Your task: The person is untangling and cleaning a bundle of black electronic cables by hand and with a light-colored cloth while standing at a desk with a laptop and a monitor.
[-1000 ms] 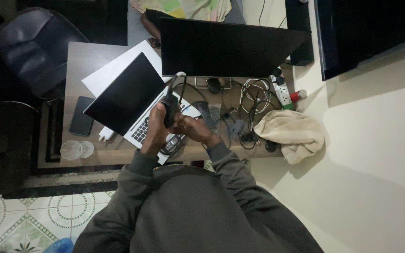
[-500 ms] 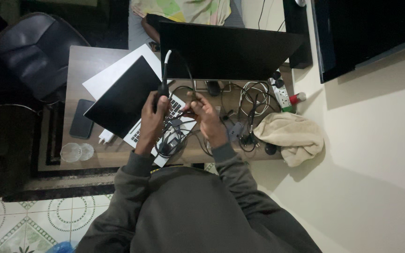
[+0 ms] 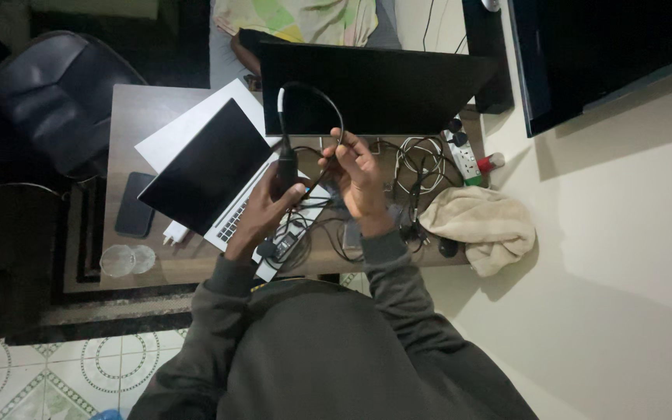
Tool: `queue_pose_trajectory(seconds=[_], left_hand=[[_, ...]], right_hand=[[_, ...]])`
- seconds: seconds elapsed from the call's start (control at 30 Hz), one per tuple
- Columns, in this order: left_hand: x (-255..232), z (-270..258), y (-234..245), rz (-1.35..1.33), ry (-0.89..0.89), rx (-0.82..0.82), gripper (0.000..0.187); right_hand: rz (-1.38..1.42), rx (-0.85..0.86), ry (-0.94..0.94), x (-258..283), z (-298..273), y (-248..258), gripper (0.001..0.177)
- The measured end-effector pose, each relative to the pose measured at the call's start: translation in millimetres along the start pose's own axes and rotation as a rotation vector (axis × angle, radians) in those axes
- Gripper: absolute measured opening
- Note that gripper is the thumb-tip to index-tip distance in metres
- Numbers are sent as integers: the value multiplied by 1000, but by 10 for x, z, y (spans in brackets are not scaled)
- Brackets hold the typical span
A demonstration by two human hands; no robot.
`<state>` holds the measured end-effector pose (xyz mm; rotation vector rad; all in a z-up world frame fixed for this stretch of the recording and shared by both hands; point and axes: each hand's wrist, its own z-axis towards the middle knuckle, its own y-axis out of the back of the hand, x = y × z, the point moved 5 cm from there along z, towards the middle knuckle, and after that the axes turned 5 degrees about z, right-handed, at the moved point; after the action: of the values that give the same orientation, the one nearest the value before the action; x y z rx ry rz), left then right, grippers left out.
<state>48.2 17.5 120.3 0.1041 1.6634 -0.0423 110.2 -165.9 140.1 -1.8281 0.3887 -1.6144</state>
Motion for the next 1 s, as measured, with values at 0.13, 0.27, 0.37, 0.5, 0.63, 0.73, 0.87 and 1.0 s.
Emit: queue_pose_trajectory(seconds=[0.13, 0.27, 0.37, 0.5, 0.63, 0.73, 0.87, 1.0], left_hand=[[-44, 45, -32, 90, 32, 31, 84], [-123, 22, -97, 101, 88, 79, 90], [-160, 34, -136, 108, 58, 89, 88], [-53, 98, -165, 118, 124, 119, 93], [74, 125, -253, 93, 172, 154, 96], [-81, 105, -343, 141, -120, 157, 85], [-174, 90, -392, -186, 151, 149, 91], [-337, 247, -370, -301, 18, 85, 100]], right_hand=[[-48, -5, 11, 109, -1, -154, 42], [-190, -26, 50, 213, -26, -256, 44], [-423, -55, 2, 208, -54, -285, 53], [-550, 45, 61, 230, -81, -380, 63], [-650, 13, 2, 326, -115, -424, 70], [-683, 18, -2, 380, -100, -448, 71], [-599, 132, 25, 351, -121, -415, 69], [-737, 239, -77, 76, -160, -206, 69]])
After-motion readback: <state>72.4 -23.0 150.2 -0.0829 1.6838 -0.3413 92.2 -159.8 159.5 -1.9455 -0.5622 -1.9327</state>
